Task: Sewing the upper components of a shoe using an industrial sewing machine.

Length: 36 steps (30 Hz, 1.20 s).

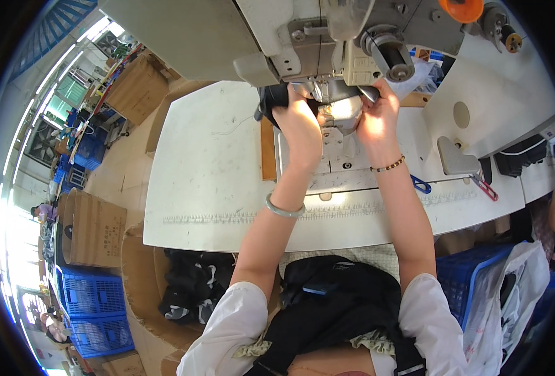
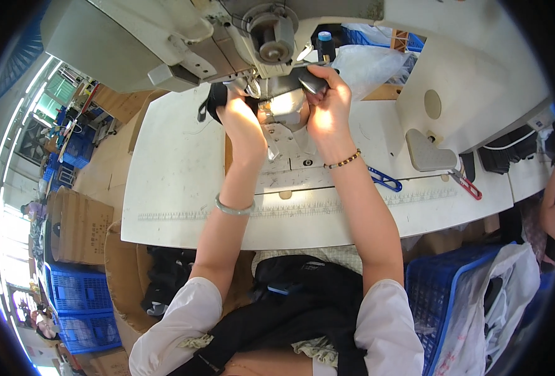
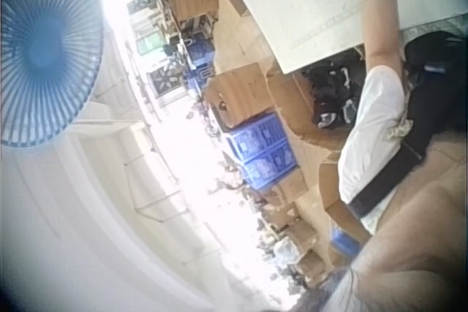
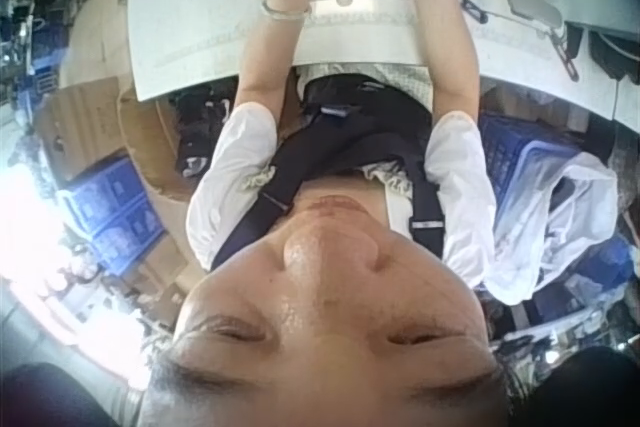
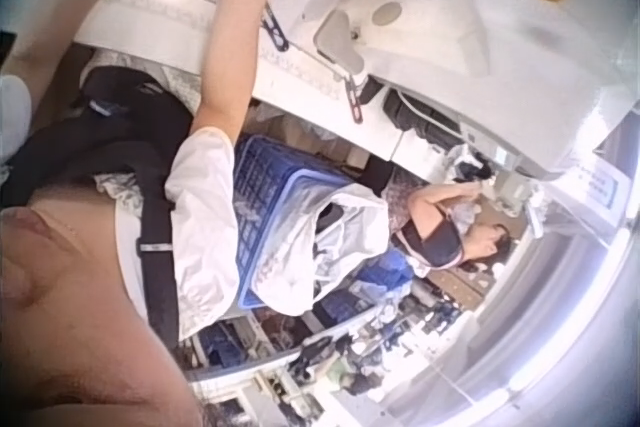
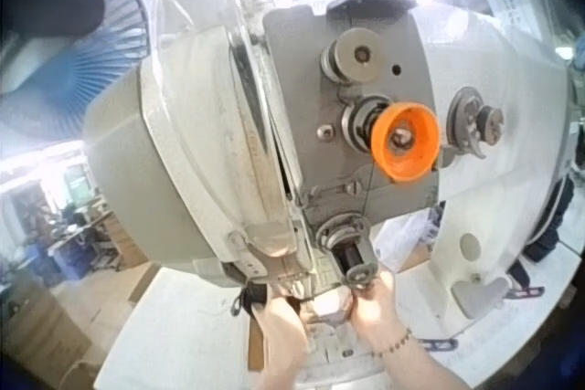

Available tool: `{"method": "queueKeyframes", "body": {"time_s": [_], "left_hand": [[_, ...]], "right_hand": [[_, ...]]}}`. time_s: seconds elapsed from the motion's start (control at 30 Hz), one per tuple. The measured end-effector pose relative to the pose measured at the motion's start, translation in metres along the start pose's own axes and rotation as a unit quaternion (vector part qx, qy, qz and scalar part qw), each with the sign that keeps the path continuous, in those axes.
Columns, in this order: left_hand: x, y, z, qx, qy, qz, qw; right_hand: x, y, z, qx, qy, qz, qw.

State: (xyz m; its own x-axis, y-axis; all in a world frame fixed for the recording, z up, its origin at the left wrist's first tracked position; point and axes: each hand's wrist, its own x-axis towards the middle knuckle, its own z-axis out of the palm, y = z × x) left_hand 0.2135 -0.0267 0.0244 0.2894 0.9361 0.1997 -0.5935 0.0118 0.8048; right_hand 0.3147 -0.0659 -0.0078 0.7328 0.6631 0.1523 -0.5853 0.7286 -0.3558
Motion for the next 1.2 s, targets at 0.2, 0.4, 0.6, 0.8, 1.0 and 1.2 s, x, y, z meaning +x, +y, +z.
{"method": "queueKeyframes", "body": {"time_s": [0.2,0.4,0.6,0.8,1.0,1.2], "left_hand": [[-0.014,0.0,0.003,-0.005,0.073,-0.001,0.997],[-0.028,-0.009,-0.002,0.008,0.064,0.092,0.994],[-0.028,-0.012,-0.002,0.049,0.067,0.107,0.991],[-0.027,-0.011,-0.008,0.054,0.017,0.114,0.992],[-0.034,-0.017,-0.01,0.098,0.024,0.148,0.984],[-0.04,-0.021,-0.018,0.247,0.032,0.242,0.938]], "right_hand": [[-0.007,-0.002,0.002,0.001,0.024,0.013,1.0],[-0.016,-0.003,0.008,-0.009,0.024,-0.019,1.0],[-0.02,-0.021,0.007,-0.086,0.066,0.058,0.992],[-0.029,-0.019,0.004,-0.015,0.004,0.065,0.998],[-0.031,-0.018,0.009,0.006,-0.01,0.071,0.997],[-0.035,-0.018,0.01,-0.013,-0.031,0.058,0.998]]}}
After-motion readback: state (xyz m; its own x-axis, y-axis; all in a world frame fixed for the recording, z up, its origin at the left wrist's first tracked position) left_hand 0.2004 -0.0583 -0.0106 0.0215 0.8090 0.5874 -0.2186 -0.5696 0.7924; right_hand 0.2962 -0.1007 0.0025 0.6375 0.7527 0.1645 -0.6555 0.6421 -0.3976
